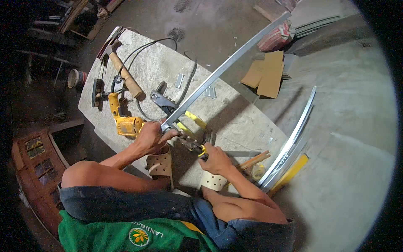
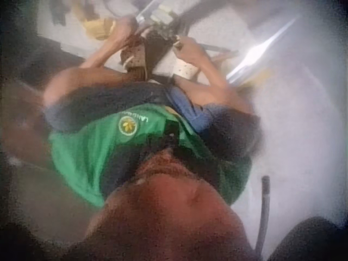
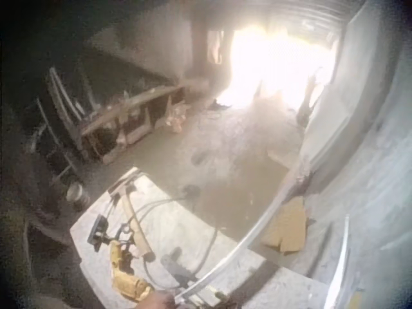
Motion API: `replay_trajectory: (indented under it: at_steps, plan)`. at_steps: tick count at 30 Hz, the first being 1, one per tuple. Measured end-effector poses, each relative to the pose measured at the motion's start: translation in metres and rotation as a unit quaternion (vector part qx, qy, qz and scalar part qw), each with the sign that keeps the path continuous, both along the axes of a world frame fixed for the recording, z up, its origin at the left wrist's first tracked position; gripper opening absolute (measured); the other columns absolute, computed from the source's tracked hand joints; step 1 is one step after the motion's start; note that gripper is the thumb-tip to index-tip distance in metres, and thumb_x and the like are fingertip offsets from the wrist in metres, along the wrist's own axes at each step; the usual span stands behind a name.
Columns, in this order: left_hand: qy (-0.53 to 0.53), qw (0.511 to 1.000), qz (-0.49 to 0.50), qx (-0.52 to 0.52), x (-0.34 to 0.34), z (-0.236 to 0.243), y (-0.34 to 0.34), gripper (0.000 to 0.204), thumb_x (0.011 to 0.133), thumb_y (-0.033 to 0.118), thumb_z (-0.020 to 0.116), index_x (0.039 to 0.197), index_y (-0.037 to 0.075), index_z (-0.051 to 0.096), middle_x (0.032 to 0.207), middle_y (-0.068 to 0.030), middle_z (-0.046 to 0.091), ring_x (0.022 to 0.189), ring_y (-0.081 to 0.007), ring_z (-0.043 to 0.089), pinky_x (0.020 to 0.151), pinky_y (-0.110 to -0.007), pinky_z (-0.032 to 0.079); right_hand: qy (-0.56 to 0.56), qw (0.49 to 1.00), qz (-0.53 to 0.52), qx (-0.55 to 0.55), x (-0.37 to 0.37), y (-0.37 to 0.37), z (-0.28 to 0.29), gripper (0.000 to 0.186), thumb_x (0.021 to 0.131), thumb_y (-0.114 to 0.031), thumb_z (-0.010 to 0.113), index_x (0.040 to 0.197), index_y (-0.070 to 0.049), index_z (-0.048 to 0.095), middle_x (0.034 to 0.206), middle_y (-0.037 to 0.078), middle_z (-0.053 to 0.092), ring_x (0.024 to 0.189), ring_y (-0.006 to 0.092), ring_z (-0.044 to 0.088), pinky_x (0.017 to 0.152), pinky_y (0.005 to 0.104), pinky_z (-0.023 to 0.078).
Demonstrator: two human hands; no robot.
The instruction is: The person cuts a metal stud using shears, making multiple precise cuts to the edges and center of the metal piece.
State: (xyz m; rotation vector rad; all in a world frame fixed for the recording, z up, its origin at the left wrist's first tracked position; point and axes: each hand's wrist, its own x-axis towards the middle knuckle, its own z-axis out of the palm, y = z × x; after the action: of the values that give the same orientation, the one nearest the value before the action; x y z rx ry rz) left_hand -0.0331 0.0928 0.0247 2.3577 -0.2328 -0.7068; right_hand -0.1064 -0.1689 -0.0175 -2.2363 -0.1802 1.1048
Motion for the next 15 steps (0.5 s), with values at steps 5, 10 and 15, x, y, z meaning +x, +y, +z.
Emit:
replay_trajectory:
  at_steps: [5, 10, 15]
  plan:
    - [0.025, 0.997, -0.014, -0.077, 0.001, 0.006, 0.017, 0.07, 0.083, 0.055, 0.067, 0.116, -0.007, 0.057, 0.071, -0.0235, 0.062, 0.068, -0.0376, 0.065, 0.064, -0.045, 0.05, 0.042, 0.997, -0.034, 0.06, -0.003, 0.01, 0.032, 0.071, 0.074, -0.025, 0.067, 0.13, 0.007, 0.037, 0.117, 0.033, 0.054, 0.11, 0.0459, 0.054, 0.097, 0.0466, 0.043]
    - [0.106, 0.974, 0.058, -0.194, -0.002, 0.0, 0.024, 0.066, 0.083, 0.032, 0.075, 0.133, 0.0, 0.046, 0.087, -0.0175, 0.066, 0.072, -0.0197, 0.063, 0.067, -0.035, 0.051, 0.04, 0.994, -0.05, 0.092, -0.015, -0.023, 0.042, 0.083, 0.071, -0.022, 0.066, 0.139, 0.009, 0.03, 0.13, 0.034, 0.047, 0.123, 0.0425, 0.048, 0.106, 0.0414, 0.037]
    - [0.137, 0.961, 0.118, -0.211, -0.005, -0.002, 0.021, 0.051, 0.088, 0.009, 0.067, 0.133, 0.002, 0.045, 0.083, -0.0055, 0.063, 0.066, -0.0126, 0.058, 0.058, -0.029, 0.048, 0.072, 0.99, -0.098, 0.071, -0.021, -0.047, 0.031, 0.083, 0.07, -0.026, 0.066, 0.137, 0.01, 0.032, 0.125, 0.033, 0.05, 0.122, 0.042, 0.048, 0.106, 0.0413, 0.037]
